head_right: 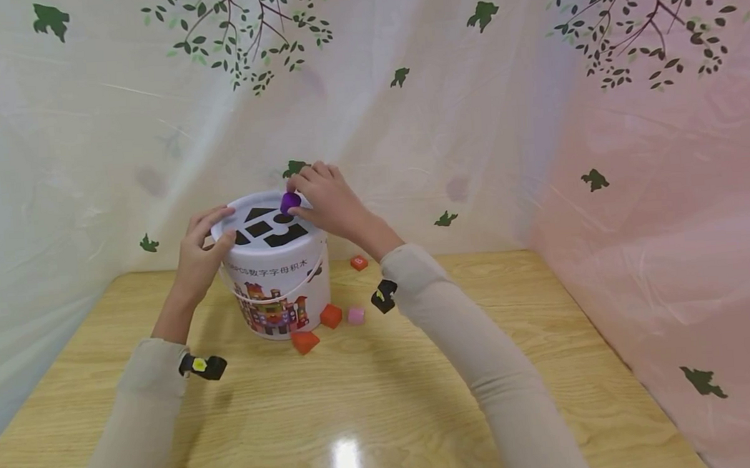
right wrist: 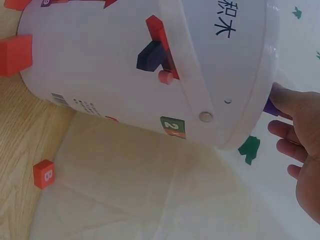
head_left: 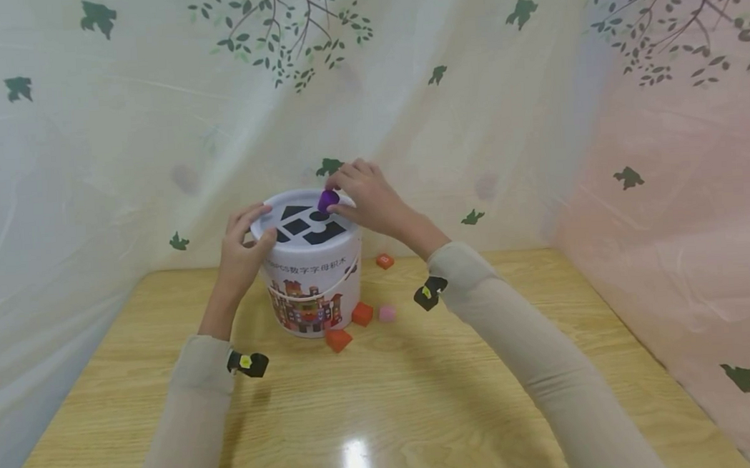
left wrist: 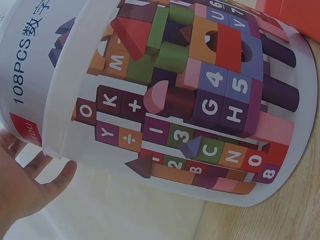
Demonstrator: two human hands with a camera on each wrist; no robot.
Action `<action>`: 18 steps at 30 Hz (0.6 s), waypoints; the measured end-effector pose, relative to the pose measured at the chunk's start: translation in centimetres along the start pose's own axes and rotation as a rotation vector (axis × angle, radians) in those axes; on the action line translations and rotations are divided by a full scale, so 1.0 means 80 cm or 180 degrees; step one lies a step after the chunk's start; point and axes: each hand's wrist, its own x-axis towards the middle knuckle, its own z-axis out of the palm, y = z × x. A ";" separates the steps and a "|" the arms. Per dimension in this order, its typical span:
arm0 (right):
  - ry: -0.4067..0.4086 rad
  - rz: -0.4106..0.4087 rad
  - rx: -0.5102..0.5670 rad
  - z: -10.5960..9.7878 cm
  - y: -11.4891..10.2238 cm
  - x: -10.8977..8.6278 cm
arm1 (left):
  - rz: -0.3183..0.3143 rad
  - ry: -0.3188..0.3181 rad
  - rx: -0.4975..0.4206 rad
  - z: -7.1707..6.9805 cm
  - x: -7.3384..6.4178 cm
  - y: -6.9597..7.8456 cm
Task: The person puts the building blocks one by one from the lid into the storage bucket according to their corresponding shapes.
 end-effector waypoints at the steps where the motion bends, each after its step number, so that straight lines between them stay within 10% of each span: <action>1: -0.0008 0.0001 -0.0006 0.002 0.000 0.001 | 0.0001 0.0001 -0.0001 0.000 0.000 0.000; 18: -0.0172 -0.0015 -0.0177 0.013 -0.009 0.010 | 0.0009 0.0015 -0.0011 0.001 0.000 0.000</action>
